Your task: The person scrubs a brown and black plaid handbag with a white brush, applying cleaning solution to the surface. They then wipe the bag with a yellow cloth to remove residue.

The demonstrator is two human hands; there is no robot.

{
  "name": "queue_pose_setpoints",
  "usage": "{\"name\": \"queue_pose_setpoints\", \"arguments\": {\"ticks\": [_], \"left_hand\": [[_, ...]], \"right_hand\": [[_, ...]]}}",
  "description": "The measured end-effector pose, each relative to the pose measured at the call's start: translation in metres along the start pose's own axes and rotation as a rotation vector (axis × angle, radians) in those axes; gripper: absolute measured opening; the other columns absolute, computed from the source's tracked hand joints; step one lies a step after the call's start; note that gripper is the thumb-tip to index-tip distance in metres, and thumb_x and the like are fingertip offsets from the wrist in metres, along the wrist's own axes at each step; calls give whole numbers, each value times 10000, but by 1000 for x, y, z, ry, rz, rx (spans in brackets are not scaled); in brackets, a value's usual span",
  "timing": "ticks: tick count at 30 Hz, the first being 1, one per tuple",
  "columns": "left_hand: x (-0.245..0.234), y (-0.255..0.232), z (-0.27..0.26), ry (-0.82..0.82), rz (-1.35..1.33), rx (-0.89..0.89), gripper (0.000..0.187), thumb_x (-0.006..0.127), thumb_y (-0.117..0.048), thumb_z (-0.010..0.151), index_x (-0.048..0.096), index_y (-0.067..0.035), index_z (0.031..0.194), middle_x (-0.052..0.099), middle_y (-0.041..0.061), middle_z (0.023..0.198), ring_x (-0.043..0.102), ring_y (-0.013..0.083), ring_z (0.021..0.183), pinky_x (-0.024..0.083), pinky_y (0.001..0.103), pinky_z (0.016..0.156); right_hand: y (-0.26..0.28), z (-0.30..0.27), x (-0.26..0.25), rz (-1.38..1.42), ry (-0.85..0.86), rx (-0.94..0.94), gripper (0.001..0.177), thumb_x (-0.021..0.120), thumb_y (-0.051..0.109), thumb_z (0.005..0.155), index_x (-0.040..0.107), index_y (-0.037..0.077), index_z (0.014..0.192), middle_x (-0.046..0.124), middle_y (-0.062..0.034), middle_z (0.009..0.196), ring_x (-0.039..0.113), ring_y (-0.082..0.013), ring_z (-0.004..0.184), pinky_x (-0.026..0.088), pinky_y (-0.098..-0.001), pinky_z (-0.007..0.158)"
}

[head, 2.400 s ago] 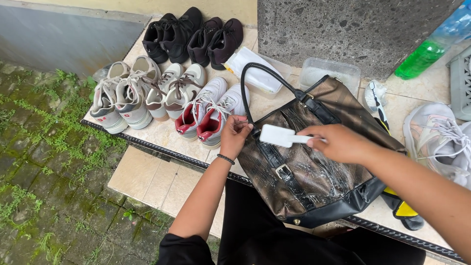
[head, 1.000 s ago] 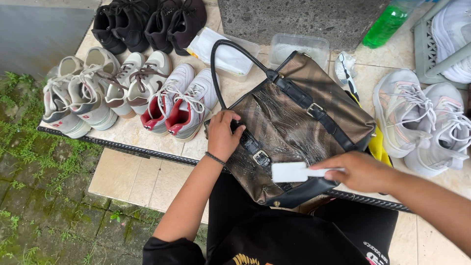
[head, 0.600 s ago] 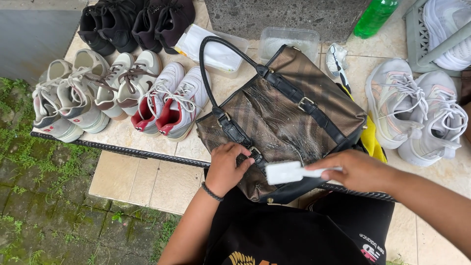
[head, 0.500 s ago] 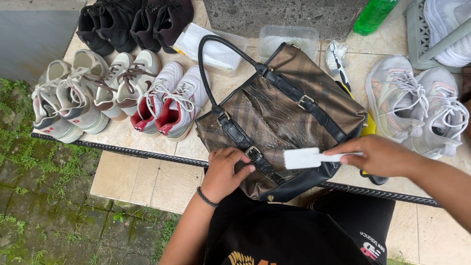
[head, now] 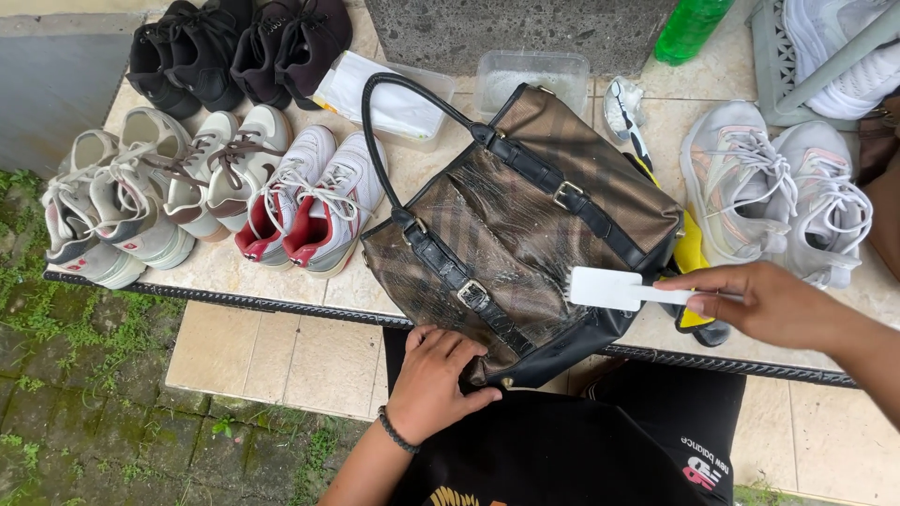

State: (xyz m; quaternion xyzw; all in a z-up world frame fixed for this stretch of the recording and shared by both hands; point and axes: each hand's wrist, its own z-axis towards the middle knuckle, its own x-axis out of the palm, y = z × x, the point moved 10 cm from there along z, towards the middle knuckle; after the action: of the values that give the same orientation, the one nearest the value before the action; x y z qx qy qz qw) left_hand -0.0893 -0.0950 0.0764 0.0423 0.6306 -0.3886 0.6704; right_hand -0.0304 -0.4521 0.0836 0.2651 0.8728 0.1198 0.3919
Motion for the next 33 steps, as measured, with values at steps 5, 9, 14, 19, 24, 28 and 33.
{"name": "queue_pose_setpoints", "arguments": {"ticks": [5,9,14,19,24,28,33], "left_hand": [[0,-8,1,-76,23,43,368,848,-440,792,718,-164,998,697,1,883,664,222,825,411,404,989],[-11,-19,0,-156,26,75,190,814,-295,838,712,-154,914,681,-9,839,651,208,760,444,396,954],[-12,-24,4,-103,89,-4,234,751,-334,781,641,-157,886,610,10,842,601,254,803,404,445,983],[-11,-24,3,-211,78,-23,388,811,-480,724,684,-155,893,627,24,882,624,252,821,416,441,898],[14,-9,-9,-154,24,-107,385,871,-448,756,739,-176,995,628,0,950,667,203,825,466,438,873],[16,-10,-9,-175,31,-108,341,868,-390,755,731,-166,972,645,9,895,680,221,804,486,465,936],[-11,-20,-11,-323,53,-68,195,800,-266,783,649,-153,830,649,-27,760,643,199,674,522,408,821]], "right_hand": [[-2,-6,67,182,75,-295,427,710,204,877,803,350,1267,847,109,1296,787,-79,1096,511,-223,994],[-35,-11,36,148,-56,-100,444,725,202,901,792,391,1298,910,71,1004,581,-157,695,446,-236,698],[-23,-19,-16,456,-295,-189,369,761,124,848,800,81,1213,772,-82,914,616,-179,746,434,-289,708],[5,22,-28,370,-576,-252,305,858,340,839,610,168,799,527,29,665,421,-86,582,356,-260,548],[29,44,-49,305,-884,-413,558,884,383,743,641,105,1161,571,-85,1121,602,-240,1002,432,-343,928],[12,71,-40,392,-784,-281,422,847,402,811,722,113,1091,666,-17,1007,599,-169,879,431,-309,744],[-4,82,-52,587,-853,-282,156,848,261,896,774,168,996,697,23,862,603,-100,796,480,-243,745]]}}
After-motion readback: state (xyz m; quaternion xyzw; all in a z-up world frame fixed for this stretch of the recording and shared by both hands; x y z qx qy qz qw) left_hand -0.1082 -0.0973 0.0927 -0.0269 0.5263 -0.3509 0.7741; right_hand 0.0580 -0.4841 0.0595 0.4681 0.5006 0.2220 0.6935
